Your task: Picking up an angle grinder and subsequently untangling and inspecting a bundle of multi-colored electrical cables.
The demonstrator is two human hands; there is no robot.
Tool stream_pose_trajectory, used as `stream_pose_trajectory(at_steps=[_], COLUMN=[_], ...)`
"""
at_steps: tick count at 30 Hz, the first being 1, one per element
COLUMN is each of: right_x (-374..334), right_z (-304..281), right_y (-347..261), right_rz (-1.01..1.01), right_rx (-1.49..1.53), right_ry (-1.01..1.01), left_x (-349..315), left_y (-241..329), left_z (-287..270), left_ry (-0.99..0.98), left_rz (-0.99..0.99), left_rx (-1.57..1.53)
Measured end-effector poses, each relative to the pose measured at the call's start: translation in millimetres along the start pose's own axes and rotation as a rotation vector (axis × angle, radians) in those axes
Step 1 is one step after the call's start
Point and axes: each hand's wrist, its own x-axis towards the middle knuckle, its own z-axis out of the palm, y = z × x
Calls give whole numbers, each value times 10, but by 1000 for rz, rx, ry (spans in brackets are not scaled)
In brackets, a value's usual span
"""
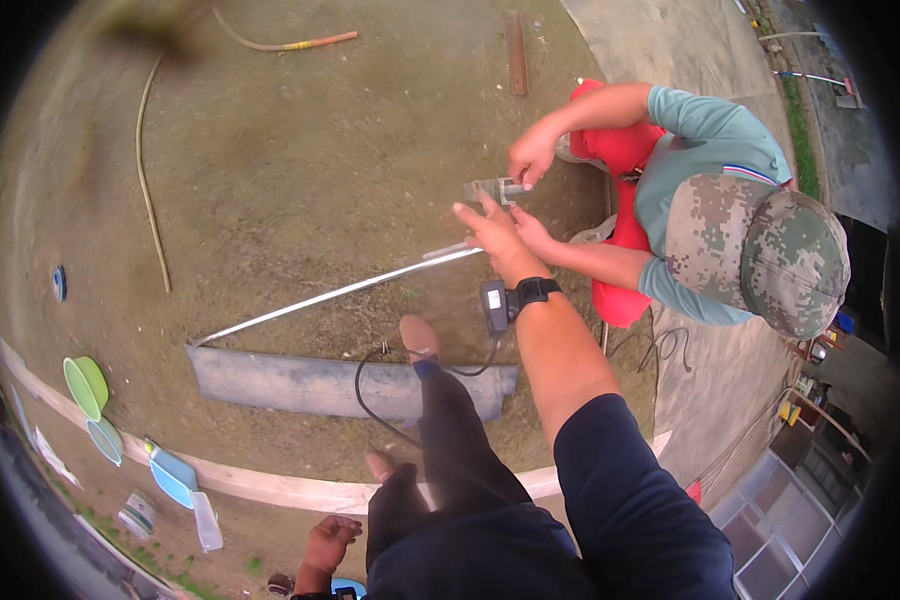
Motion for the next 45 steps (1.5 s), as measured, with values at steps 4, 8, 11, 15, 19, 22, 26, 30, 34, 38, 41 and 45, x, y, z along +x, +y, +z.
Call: stream_pose_trajectory(at_steps=[4,8,11,15,19,22,26,30,34,38,41,45], right_x=[46,-525,-1013,-1910,-2758,-3294,-4009,-4504,-5009,-5334,-5480,-5678], right_z=[-29,312,429,345,89,-5,146,529,1175,1681,1827,1923], right_y=[31,10,367,784,806,900,718,933,921,1034,1128,1134], right_rz=[24,-39,-123,-194,-98,19,74,21,43,-10,-13,-25], right_rx=[-10,-281,-381,-739,-985,-1054,-1059,-941,-751,-713,-625,-559], right_ry=[51,-217,-498,-712,-783,-753,-675,-468,-322,-170,-103,-88], left_x=[-40,-183,-326,-524,-760,-866,-820,-689,-760,-909,-869,-874], left_y=[229,287,446,555,674,661,605,603,713,754,735,699], left_z=[33,0,-2,-145,-332,-576,-1042,-1647,-2184,-2649,-2900,-3005], left_ry=[1,-10,-12,16,28,13,-58,-104,-91,-90,-77,-74], left_rz=[-8,0,24,102,157,194,249,338,415,523,535,573], left_rx=[-47,20,45,8,40,87,161,313,385,519,587,595])
